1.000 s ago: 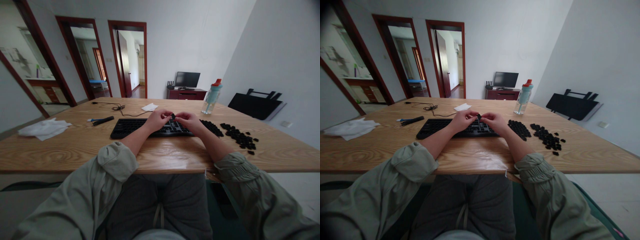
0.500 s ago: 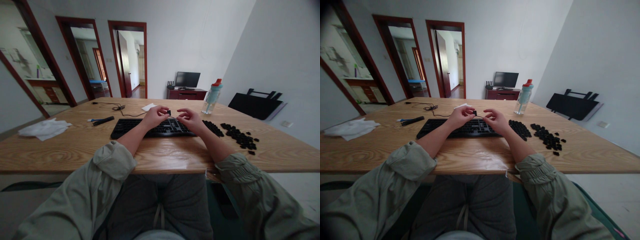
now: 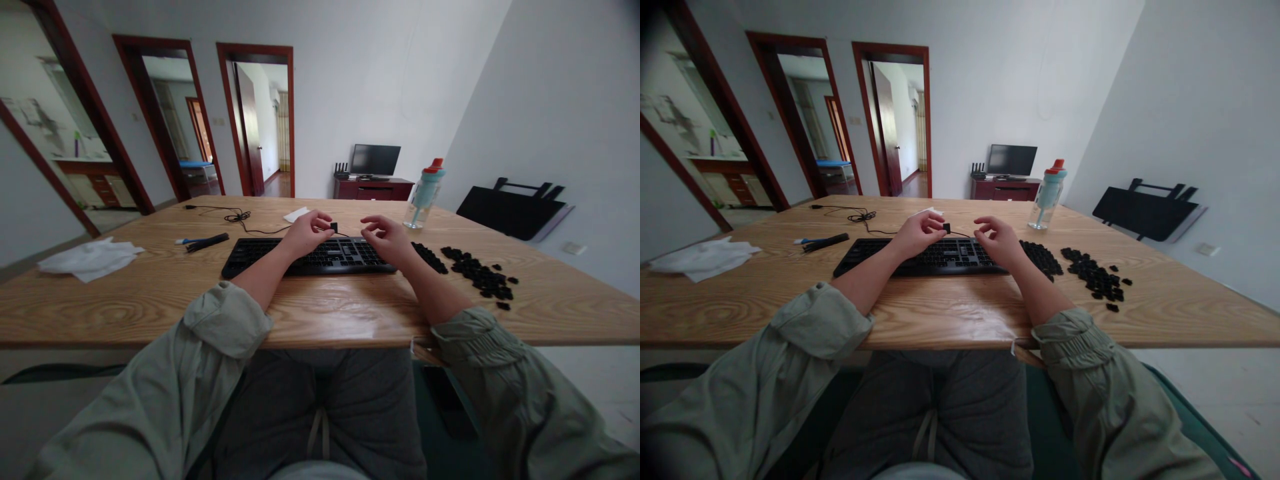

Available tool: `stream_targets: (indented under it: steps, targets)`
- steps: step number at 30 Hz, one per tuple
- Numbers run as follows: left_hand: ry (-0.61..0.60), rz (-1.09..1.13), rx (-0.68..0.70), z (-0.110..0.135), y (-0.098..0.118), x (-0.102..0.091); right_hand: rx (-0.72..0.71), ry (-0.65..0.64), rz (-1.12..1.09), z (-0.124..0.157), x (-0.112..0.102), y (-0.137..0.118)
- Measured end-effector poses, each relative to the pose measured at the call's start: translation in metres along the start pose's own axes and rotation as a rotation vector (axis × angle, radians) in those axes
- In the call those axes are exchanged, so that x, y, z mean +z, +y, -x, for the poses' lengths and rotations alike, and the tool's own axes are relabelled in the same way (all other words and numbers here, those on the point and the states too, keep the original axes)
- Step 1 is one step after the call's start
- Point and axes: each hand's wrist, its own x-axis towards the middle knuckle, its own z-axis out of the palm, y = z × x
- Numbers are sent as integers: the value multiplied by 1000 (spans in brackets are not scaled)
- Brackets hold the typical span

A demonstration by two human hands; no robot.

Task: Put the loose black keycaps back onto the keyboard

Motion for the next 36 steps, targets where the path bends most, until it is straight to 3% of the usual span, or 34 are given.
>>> stream_targets:
  steps: [6,13,17,22,27,32,36]
  targets:
    - [-19,-11,37,2,1,6,22,-75,-74,1,2,-2]
    - [-39,-190,262,14,19,22,1,-185,-180,9,4,-30]
    - [18,-183,319,17,27,25,-3,-234,-201,14,-7,-48]
    - [1,-133,350,18,31,28,-40,-325,-45,15,-26,-59]
    - [-50,-206,289,19,31,23,44,-394,88,3,-42,-47]
    - [-12,-248,255,17,26,12,73,-359,214,-7,-61,-24]
    - [-1,-251,266,15,22,9,157,-429,303,-13,-76,-4]
